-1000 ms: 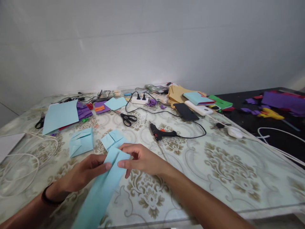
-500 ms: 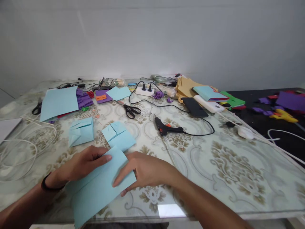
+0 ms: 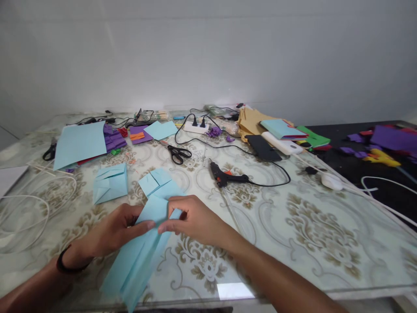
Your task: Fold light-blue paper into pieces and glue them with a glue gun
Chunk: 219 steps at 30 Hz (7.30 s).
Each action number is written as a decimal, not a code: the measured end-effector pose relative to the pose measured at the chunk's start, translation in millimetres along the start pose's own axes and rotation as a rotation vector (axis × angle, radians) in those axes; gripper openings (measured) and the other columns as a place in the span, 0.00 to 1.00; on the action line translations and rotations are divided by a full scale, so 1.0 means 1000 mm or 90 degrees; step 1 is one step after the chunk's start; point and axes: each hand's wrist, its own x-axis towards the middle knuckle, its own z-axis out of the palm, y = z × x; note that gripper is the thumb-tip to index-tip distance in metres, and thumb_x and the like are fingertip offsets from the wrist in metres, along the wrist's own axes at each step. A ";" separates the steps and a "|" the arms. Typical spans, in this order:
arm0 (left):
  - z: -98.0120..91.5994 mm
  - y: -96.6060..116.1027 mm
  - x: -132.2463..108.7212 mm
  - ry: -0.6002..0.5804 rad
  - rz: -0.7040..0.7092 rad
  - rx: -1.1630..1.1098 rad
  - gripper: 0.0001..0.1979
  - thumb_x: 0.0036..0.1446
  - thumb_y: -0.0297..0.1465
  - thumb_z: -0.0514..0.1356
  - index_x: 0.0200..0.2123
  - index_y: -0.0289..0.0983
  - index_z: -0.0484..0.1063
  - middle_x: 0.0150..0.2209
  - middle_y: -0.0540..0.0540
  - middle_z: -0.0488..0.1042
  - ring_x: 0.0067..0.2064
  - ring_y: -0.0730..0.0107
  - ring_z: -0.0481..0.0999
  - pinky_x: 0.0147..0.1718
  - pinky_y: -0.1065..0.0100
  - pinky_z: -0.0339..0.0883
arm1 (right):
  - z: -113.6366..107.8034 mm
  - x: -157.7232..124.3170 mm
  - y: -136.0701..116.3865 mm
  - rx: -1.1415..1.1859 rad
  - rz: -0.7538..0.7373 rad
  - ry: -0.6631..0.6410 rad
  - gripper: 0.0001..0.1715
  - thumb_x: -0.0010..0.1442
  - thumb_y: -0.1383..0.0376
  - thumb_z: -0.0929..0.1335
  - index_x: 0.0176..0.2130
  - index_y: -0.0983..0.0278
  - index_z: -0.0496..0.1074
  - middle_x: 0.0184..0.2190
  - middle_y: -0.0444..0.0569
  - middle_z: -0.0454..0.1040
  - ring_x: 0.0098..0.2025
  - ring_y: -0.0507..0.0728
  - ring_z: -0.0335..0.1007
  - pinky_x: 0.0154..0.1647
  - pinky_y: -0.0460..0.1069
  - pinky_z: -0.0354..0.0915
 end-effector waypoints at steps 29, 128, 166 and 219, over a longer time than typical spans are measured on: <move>0.014 0.001 0.000 0.131 -0.040 -0.183 0.18 0.62 0.45 0.64 0.36 0.34 0.80 0.30 0.46 0.80 0.28 0.70 0.72 0.27 0.71 0.66 | 0.017 0.001 0.001 0.268 0.034 0.052 0.22 0.58 0.50 0.76 0.32 0.63 0.69 0.19 0.39 0.69 0.19 0.49 0.67 0.18 0.43 0.68; 0.005 -0.011 0.009 0.192 -0.029 -0.252 0.18 0.61 0.40 0.66 0.26 0.33 0.73 0.18 0.51 0.71 0.19 0.76 0.69 0.19 0.76 0.63 | 0.020 -0.002 0.005 0.096 0.077 0.063 0.21 0.61 0.50 0.75 0.35 0.64 0.70 0.24 0.38 0.64 0.25 0.48 0.58 0.24 0.44 0.56; 0.010 -0.005 0.002 0.185 0.028 0.021 0.21 0.69 0.46 0.56 0.31 0.36 0.70 0.26 0.55 0.58 0.28 0.74 0.57 0.27 0.68 0.52 | 0.023 -0.003 0.009 0.060 0.038 0.114 0.28 0.66 0.47 0.69 0.26 0.61 0.59 0.21 0.36 0.54 0.23 0.48 0.49 0.23 0.46 0.48; 0.007 -0.017 0.012 0.206 -0.028 -0.251 0.15 0.58 0.43 0.68 0.33 0.35 0.81 0.31 0.44 0.81 0.33 0.61 0.78 0.33 0.64 0.74 | 0.019 0.000 0.008 0.107 0.128 0.092 0.27 0.53 0.47 0.77 0.25 0.64 0.69 0.23 0.41 0.66 0.25 0.50 0.58 0.27 0.47 0.54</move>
